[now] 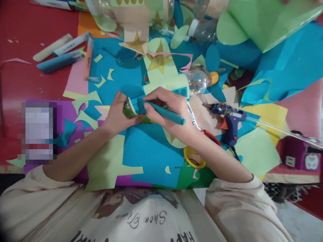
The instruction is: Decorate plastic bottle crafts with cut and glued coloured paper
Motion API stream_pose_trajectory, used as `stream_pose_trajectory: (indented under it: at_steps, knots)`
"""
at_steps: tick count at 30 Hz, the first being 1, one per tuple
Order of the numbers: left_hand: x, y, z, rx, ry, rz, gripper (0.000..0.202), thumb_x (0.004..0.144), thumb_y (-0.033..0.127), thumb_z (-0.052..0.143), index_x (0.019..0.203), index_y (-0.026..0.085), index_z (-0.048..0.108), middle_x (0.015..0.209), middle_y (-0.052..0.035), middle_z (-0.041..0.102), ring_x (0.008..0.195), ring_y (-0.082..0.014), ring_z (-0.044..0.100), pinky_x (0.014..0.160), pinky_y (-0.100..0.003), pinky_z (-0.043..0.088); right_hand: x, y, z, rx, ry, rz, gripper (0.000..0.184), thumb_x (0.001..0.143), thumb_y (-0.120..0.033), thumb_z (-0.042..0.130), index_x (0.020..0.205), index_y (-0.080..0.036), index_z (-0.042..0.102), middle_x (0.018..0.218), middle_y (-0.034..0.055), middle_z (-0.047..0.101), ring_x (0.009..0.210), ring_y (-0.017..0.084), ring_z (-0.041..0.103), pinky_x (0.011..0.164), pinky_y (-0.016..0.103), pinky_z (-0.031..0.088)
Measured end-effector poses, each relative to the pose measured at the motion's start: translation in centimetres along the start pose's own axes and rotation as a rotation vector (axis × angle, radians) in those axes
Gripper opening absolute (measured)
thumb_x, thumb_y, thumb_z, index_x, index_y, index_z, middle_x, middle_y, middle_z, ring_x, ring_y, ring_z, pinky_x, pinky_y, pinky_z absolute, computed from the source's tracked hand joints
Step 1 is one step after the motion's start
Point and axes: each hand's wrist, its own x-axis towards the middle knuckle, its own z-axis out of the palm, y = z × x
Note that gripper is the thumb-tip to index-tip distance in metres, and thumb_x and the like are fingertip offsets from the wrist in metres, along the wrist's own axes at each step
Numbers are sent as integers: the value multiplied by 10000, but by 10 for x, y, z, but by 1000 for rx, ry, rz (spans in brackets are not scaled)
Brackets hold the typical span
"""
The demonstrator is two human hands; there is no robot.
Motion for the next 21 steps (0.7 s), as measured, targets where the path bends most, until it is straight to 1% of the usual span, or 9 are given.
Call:
stream_pose_trajectory:
  at_steps: [3,6,9,11,14,17,19,21]
  knots:
    - [0,1,0,-7,-6,-8,614,823,633,585,1293,272,425,1380,-110,516,1317,-300,493,1050,-484,485,0,1,1,-6,-6,-14,41,865,-231,661,897,-253,650,766,-14,719,664,135,680,538,260,557]
    - [1,2,0,-10,-18,-1,606,835,625,577,1282,246,426,1386,-122,510,1333,-299,477,1088,-494,452,1,1,2,-44,-4,-47,22,872,-242,657,887,-226,657,786,7,727,653,129,669,518,255,544]
    - [2,2,0,-9,-25,3,608,838,636,576,1265,228,427,1375,-130,516,1327,-305,477,1116,-521,414,1,1,1,-66,-5,-61,15,878,-224,647,875,-235,656,762,11,712,619,130,650,498,264,529]
    - [2,2,1,-10,-21,-6,627,829,665,572,1257,230,428,1354,-129,527,1316,-305,485,1116,-521,414,1,0,1,-68,-14,-60,40,878,-212,646,874,-251,652,756,10,704,617,145,651,498,287,536]
    - [2,0,2,-22,4,4,651,817,716,543,1250,243,429,1319,-119,536,1297,-304,500,1091,-510,443,0,0,-1,-89,-22,-65,59,881,-215,638,874,-273,643,767,11,703,617,160,651,506,315,543]
    - [1,-3,3,-26,20,31,661,832,737,487,1266,244,422,1318,-117,526,1293,-306,503,1044,-503,481,-1,1,-1,-134,-12,-93,56,893,-246,618,846,-267,640,735,11,686,607,159,634,501,321,525]
    - [0,-5,4,-10,31,27,636,836,713,501,1269,254,421,1324,-117,521,1292,-306,501,1008,-482,503,-2,2,-1,-160,-9,-105,83,895,-254,604,818,-254,634,696,5,664,597,157,618,489,320,501]
    - [-1,-7,4,4,48,19,594,832,660,554,1262,271,424,1325,-113,520,1288,-306,505,979,-458,517,-3,4,0,-165,2,-119,89,886,-237,601,800,-243,624,678,-2,651,594,150,606,488,313,485]
